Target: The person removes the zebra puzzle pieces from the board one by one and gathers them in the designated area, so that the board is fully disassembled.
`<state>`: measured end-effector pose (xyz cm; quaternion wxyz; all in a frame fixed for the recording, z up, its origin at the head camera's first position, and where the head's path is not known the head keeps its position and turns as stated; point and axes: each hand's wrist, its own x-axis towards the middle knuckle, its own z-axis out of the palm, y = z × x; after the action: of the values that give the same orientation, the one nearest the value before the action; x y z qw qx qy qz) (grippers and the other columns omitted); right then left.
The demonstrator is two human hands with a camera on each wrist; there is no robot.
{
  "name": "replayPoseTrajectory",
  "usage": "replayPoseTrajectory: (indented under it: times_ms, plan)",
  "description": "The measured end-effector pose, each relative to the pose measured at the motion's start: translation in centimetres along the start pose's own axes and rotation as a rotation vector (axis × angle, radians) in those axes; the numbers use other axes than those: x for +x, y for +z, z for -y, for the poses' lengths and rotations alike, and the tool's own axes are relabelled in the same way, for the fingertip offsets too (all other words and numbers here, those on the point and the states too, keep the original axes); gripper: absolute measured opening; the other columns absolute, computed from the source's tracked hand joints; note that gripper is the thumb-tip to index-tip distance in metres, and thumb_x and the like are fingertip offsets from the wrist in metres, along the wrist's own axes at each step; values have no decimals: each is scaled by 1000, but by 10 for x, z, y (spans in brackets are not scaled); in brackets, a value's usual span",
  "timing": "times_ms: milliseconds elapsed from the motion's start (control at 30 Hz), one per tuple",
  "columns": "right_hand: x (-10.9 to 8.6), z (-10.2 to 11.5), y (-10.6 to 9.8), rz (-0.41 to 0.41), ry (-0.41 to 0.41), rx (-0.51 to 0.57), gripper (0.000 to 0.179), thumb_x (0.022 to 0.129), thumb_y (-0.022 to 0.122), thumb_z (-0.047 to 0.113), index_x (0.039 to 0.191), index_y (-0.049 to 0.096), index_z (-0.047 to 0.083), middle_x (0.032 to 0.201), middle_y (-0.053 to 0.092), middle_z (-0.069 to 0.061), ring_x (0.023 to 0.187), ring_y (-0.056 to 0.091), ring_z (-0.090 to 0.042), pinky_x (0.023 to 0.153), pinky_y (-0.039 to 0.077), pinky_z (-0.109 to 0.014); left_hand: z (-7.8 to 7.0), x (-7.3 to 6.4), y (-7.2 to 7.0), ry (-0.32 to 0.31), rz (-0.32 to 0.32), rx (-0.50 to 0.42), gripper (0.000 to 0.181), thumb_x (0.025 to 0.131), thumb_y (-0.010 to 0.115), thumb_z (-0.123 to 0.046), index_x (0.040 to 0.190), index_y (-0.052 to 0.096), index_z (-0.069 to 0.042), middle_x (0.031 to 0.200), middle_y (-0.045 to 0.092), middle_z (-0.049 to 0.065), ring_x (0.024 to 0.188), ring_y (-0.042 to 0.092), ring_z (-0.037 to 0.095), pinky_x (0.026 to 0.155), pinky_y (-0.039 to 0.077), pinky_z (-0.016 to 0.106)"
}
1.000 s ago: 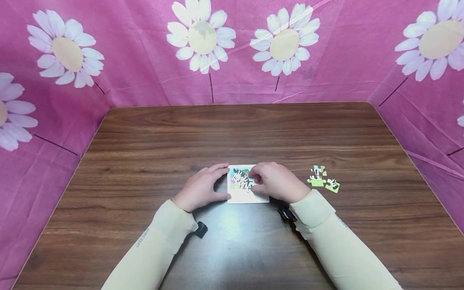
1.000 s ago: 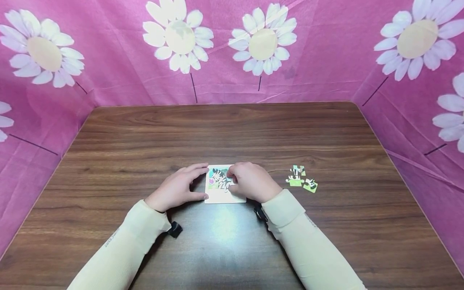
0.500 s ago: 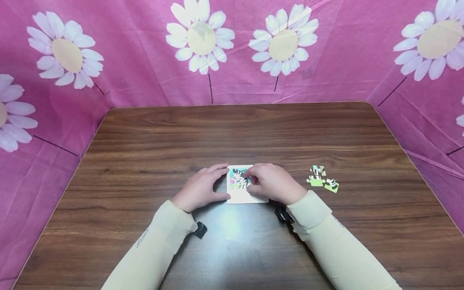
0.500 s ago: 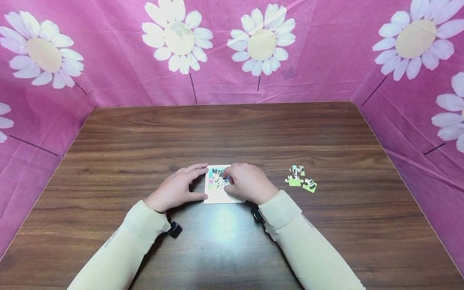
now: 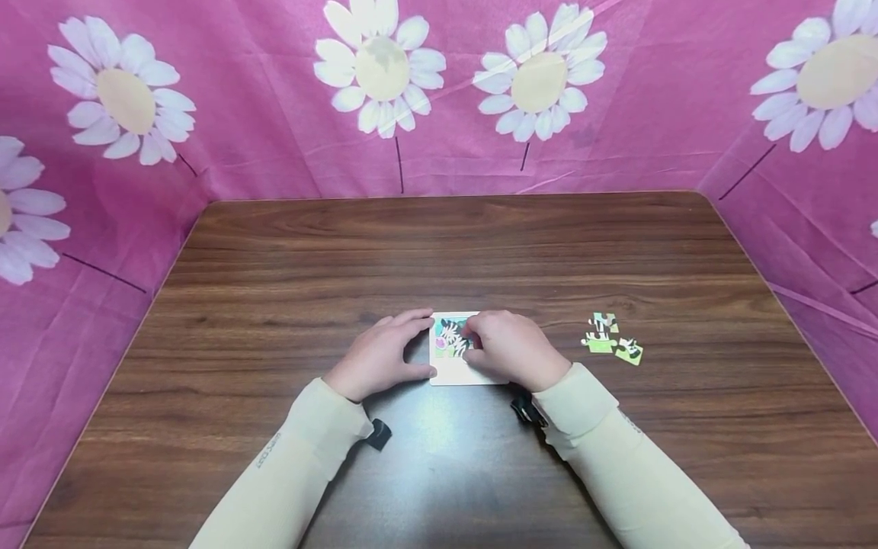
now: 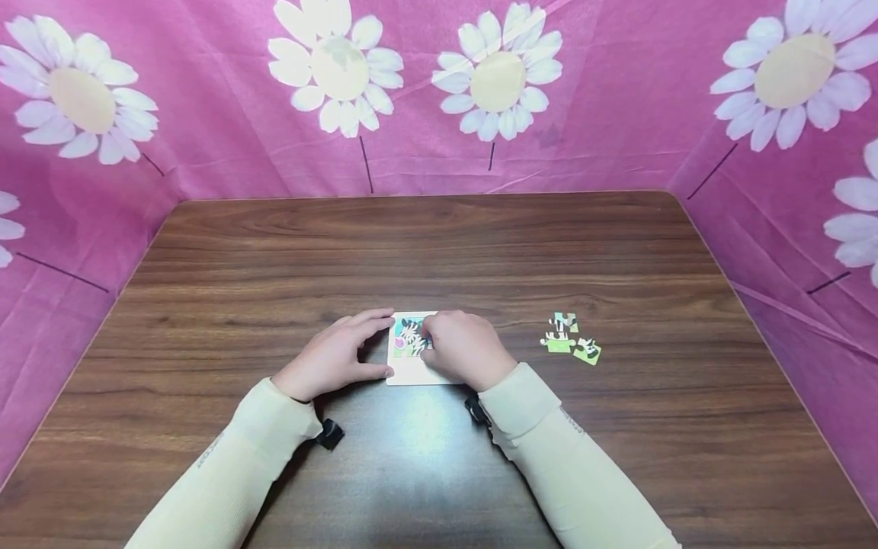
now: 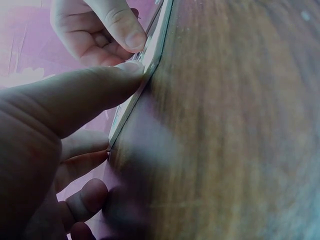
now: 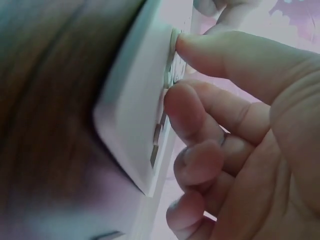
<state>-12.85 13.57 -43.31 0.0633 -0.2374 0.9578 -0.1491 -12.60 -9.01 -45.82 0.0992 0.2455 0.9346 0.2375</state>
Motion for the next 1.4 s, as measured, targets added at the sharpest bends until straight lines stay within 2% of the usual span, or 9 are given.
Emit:
replayPoseTrajectory:
  times_ms: [100,300,467,667,1100,1400]
  plan:
    - [0,2,0,1,13,-3,7,76,71,18,83,69,17,72,59,7,65,53,-15,57,44,-37,0,-1,-1,3,-7,-2,78,80,82,-43,146,53,-12,157,43,-4,132,49,27,103,43,46]
    - [0,-4,2,5,-17,74,20,81,73,25,98,74,15,70,56,11,64,51,-10,59,43,-31,2,-3,0,9,-12,-5,78,81,81,-44,146,53,-12,156,43,-4,132,49,28,103,43,47]
    - [-6,-10,3,-53,-79,155,19,85,74,23,99,75,12,71,57,10,62,49,-6,59,43,-28,1,-4,0,4,-7,-13,78,81,82,-43,146,53,-12,156,43,-3,134,48,28,104,42,48]
    - [-12,-18,1,-119,-109,193,16,86,72,19,99,76,10,71,59,11,63,51,-3,62,46,-27,1,-5,1,3,-16,-10,79,80,82,-43,146,53,-13,156,44,-3,131,50,28,102,44,48]
    - [-29,-47,-11,-134,-21,231,12,87,76,21,95,73,12,69,54,11,63,51,-6,66,45,-30,-4,-3,0,5,-6,-4,80,80,82,-44,147,52,-13,157,43,-4,133,49,29,104,42,50]
    - [-39,-67,-15,-140,27,250,11,88,76,20,95,73,13,70,56,10,63,51,-7,62,44,-30,-5,-2,1,-1,0,4,80,80,82,-45,147,52,-13,157,43,-4,134,48,29,104,42,50]
